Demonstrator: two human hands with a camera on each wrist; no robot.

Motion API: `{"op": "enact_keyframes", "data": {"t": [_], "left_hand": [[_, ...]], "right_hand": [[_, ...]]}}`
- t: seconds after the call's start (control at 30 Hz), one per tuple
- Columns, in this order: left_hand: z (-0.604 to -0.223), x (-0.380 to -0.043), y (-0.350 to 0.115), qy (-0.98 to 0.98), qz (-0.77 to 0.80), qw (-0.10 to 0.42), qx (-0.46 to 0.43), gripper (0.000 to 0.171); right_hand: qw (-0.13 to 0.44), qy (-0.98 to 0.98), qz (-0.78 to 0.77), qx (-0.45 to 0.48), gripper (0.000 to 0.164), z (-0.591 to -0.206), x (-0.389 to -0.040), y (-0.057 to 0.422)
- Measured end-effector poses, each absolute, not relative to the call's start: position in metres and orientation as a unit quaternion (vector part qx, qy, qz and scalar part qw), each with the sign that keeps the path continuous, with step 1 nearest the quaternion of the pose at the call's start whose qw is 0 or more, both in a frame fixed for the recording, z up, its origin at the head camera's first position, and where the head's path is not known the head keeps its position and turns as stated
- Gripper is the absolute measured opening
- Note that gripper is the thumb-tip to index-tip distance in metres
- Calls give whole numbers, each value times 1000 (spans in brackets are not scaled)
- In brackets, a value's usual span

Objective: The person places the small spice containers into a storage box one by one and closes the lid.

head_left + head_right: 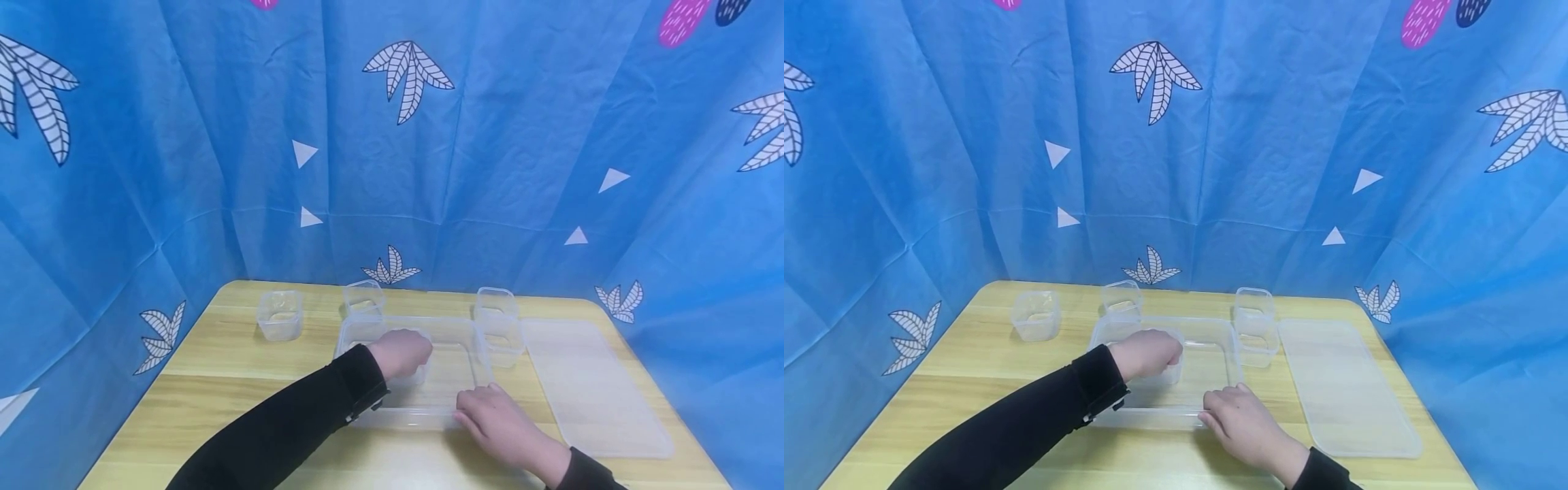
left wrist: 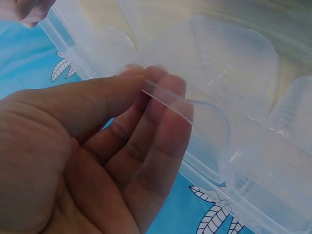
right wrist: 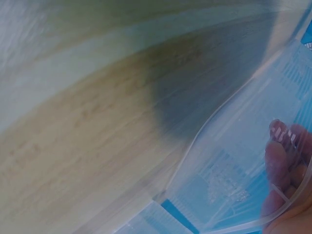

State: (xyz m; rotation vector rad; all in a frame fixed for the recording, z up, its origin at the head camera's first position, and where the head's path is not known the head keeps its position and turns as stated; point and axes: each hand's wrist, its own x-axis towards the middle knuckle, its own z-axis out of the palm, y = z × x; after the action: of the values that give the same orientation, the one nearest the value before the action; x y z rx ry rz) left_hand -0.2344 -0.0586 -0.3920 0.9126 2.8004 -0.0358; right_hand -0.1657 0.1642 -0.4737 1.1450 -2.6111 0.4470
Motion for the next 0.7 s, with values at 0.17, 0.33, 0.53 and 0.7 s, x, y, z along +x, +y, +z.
{"op": "enact_keyframes", "data": {"t": [0.17, 0.33, 0.53, 0.7], "left_hand": [[-392, -238, -59, 947, -10, 98, 305, 22], [-391, -239, -59, 948, -6, 96, 305, 22], [-394, -243, -62, 949, 2, 84, 302, 19], [-397, -245, -66, 948, 12, 73, 308, 20]], "right_hand": [[120, -900, 155, 390, 29, -474, -165, 165], [119, -900, 154, 389, 29, -474, -165, 165], [125, -896, 154, 397, 29, -472, -165, 165], [124, -895, 155, 400, 27, -471, -166, 164]]}}
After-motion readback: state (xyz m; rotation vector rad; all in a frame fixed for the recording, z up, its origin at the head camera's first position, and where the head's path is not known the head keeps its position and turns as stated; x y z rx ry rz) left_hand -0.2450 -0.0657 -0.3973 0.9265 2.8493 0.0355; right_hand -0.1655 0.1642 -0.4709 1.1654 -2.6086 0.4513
